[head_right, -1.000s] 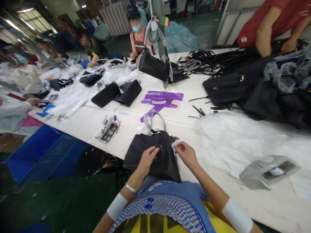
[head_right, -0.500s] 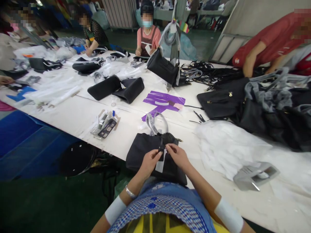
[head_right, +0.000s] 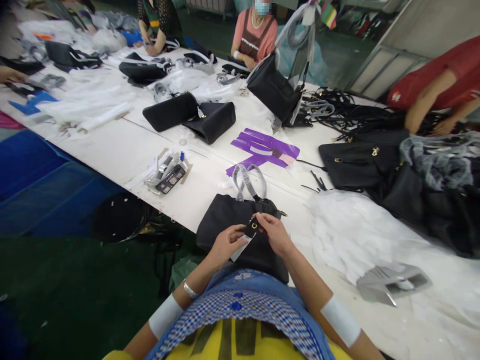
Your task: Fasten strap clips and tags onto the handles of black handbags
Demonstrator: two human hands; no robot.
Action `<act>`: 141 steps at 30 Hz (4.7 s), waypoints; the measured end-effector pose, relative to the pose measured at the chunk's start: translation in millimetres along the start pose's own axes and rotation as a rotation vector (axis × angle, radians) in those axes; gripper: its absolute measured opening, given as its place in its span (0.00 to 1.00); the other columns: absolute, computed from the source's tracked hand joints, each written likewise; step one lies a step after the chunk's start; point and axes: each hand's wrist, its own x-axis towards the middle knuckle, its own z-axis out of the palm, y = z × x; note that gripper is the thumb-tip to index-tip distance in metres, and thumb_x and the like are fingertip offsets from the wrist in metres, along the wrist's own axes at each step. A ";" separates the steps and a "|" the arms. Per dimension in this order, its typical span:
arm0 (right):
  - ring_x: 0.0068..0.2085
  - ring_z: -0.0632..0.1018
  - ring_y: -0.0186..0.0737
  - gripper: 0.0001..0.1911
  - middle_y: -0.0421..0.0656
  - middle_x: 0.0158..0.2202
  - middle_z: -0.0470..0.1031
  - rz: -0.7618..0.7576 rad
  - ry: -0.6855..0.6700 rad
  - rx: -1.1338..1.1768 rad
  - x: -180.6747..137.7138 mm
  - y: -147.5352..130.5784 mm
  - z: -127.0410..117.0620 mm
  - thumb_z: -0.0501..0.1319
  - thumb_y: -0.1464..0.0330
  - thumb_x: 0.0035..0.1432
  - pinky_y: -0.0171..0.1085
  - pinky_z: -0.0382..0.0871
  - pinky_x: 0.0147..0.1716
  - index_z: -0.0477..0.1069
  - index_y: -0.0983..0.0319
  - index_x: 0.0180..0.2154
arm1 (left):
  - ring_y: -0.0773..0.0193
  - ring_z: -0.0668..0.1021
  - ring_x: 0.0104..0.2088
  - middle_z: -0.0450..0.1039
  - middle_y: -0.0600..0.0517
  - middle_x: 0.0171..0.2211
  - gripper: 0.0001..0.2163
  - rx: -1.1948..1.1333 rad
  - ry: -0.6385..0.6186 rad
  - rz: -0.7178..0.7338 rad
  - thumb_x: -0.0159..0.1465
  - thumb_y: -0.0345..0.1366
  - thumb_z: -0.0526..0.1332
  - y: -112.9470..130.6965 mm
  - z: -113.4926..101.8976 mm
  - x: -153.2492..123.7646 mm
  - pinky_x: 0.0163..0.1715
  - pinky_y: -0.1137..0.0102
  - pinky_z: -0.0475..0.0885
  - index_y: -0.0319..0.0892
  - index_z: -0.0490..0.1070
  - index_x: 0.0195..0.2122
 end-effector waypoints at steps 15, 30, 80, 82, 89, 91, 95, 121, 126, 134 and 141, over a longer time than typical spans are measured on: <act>0.31 0.75 0.31 0.14 0.38 0.31 0.76 0.042 -0.013 0.175 -3.5 -8.0 -26.3 0.73 0.63 0.44 0.29 0.72 0.29 0.76 0.58 0.35 | 0.67 0.72 0.25 0.74 0.52 0.25 0.16 0.165 0.159 -0.046 0.55 0.47 0.65 6.7 8.2 -13.7 0.24 0.74 0.62 0.36 0.77 0.31; 0.31 0.75 0.32 0.15 0.38 0.32 0.77 0.005 -0.025 0.128 -10.5 0.4 -24.3 0.72 0.61 0.45 0.32 0.70 0.32 0.76 0.57 0.37 | 0.67 0.73 0.24 0.75 0.52 0.26 0.14 0.145 0.109 -0.070 0.52 0.44 0.69 3.7 8.6 -15.9 0.24 0.74 0.63 0.37 0.76 0.32; 0.28 0.70 0.38 0.12 0.39 0.26 0.72 -0.278 -0.039 -0.416 -25.9 0.7 -20.3 0.65 0.56 0.53 0.37 0.64 0.30 0.73 0.58 0.33 | 0.59 0.79 0.35 0.80 0.45 0.36 0.16 0.100 -0.017 -0.104 0.54 0.43 0.68 8.3 19.6 -6.1 0.36 0.69 0.70 0.36 0.78 0.38; 0.28 0.70 0.38 0.13 0.39 0.25 0.71 -0.294 -0.052 -0.426 -26.1 1.3 -19.3 0.65 0.55 0.53 0.37 0.64 0.29 0.71 0.58 0.29 | 0.60 0.79 0.34 0.80 0.45 0.35 0.15 0.097 -0.008 -0.103 0.55 0.43 0.67 7.0 20.4 -5.6 0.36 0.70 0.70 0.36 0.78 0.37; 0.29 0.71 0.38 0.14 0.40 0.28 0.74 -0.272 0.003 -0.367 -26.4 6.2 -15.0 0.65 0.54 0.52 0.36 0.65 0.30 0.73 0.58 0.31 | 0.59 0.79 0.38 0.79 0.47 0.39 0.19 0.178 0.028 0.014 0.57 0.40 0.66 8.1 20.3 -2.4 0.40 0.68 0.72 0.39 0.74 0.48; 0.29 0.71 0.39 0.14 0.40 0.27 0.73 -0.267 0.026 -0.341 -26.1 6.5 -14.4 0.65 0.54 0.52 0.36 0.65 0.30 0.74 0.58 0.33 | 0.59 0.79 0.40 0.78 0.46 0.41 0.19 0.152 0.015 0.027 0.60 0.41 0.63 7.5 18.7 -2.8 0.41 0.68 0.73 0.40 0.72 0.50; 0.29 0.71 0.38 0.14 0.40 0.28 0.73 -0.284 0.029 -0.370 -25.8 5.1 -14.2 0.65 0.55 0.53 0.36 0.65 0.30 0.74 0.58 0.34 | 0.58 0.79 0.39 0.78 0.45 0.40 0.16 0.204 0.017 -0.007 0.61 0.44 0.61 5.1 13.4 -4.3 0.38 0.68 0.73 0.38 0.75 0.44; 0.31 0.73 0.39 0.13 0.41 0.28 0.72 -0.327 0.001 -0.432 -26.6 7.6 -17.1 0.64 0.57 0.55 0.37 0.67 0.32 0.70 0.59 0.32 | 0.52 0.80 0.43 0.80 0.43 0.42 0.17 0.024 0.121 0.006 0.51 0.37 0.71 -4.8 15.3 0.3 0.48 0.60 0.72 0.37 0.78 0.41; 0.30 0.71 0.37 0.13 0.40 0.28 0.70 -0.306 0.008 -0.372 -26.4 9.1 -15.7 0.65 0.57 0.54 0.36 0.66 0.31 0.70 0.59 0.33 | 0.52 0.80 0.43 0.79 0.42 0.42 0.16 0.051 0.083 0.054 0.54 0.38 0.69 -3.5 15.2 -0.2 0.47 0.60 0.73 0.37 0.77 0.43; 0.33 0.73 0.39 0.14 0.41 0.30 0.72 -0.322 0.055 -0.363 -29.6 10.9 -10.7 0.64 0.57 0.55 0.36 0.68 0.35 0.71 0.60 0.37 | 0.53 0.80 0.44 0.79 0.42 0.43 0.16 0.124 0.067 0.157 0.55 0.38 0.69 -1.6 14.5 1.2 0.50 0.60 0.72 0.37 0.77 0.43; 0.35 0.75 0.42 0.12 0.44 0.35 0.76 -0.384 0.058 -0.463 -31.5 12.6 -14.6 0.63 0.57 0.55 0.39 0.69 0.38 0.71 0.59 0.36 | 0.53 0.80 0.43 0.79 0.42 0.42 0.18 0.002 0.073 0.062 0.52 0.38 0.71 -2.9 18.8 -0.8 0.49 0.59 0.72 0.36 0.77 0.43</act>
